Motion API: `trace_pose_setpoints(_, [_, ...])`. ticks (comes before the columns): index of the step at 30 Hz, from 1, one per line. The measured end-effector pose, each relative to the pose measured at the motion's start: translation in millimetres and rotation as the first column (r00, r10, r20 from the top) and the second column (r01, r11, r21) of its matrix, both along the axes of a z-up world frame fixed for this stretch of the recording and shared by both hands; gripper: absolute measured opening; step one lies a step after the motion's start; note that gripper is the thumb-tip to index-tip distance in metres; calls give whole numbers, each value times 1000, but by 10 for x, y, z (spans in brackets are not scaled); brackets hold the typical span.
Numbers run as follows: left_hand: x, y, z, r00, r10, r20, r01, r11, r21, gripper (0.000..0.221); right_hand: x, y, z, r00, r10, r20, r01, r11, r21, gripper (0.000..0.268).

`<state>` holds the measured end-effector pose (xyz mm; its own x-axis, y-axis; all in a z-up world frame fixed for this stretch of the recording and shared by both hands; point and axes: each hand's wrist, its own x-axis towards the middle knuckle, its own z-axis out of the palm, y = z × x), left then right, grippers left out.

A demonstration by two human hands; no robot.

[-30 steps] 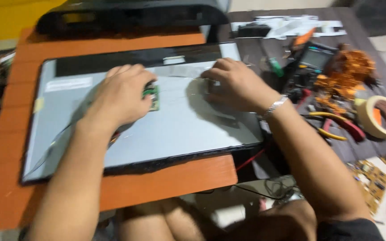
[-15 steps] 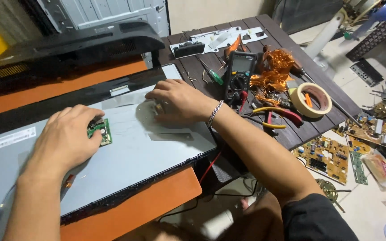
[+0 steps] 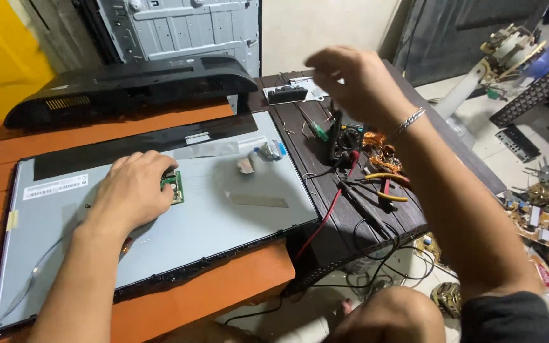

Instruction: Soldering and repairing electronic components on a circuit board.

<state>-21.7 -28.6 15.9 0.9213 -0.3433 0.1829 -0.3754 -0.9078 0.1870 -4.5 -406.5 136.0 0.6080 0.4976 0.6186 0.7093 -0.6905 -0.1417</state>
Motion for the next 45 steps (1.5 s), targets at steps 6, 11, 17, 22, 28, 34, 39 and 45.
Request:
trace_pose_setpoints(6, [105,82,-52,996,-21,-91,32,992,121,52,248,-325,-405,935,-353,-34,317,875,-366,5])
trace_pose_setpoints(11, [98,79,-25,996,-37,-79,47,991,125,51,605,-240,-996,941,-245,232,328,505,-798,8])
trace_pose_setpoints(17, [94,75,-4,995,-54,-78,62,992,109,49,888,-306,-1559,920,-276,277,370,388,-844,17])
trace_pose_setpoints(22, [67,60,31,994,-48,-96,58,993,104,51,994,-304,-1558,922,-283,265,360,365,-859,21])
trace_pose_setpoints(28, [69,59,7,994,-44,-97,54,993,106,52,1056,-321,-1305,872,-316,375,486,460,-743,17])
trace_pose_setpoints(34, [12,32,-71,996,-50,79,55,997,-63,37,880,-278,-500,904,-401,147,427,851,-305,12])
trace_pose_setpoints(39, [14,37,-87,997,-43,66,47,997,-62,39,789,-328,-249,950,-265,163,245,960,132,7])
trace_pose_setpoints(45, [-10,14,-19,999,-33,33,35,998,-56,39,652,-171,-86,929,-181,323,34,911,411,7])
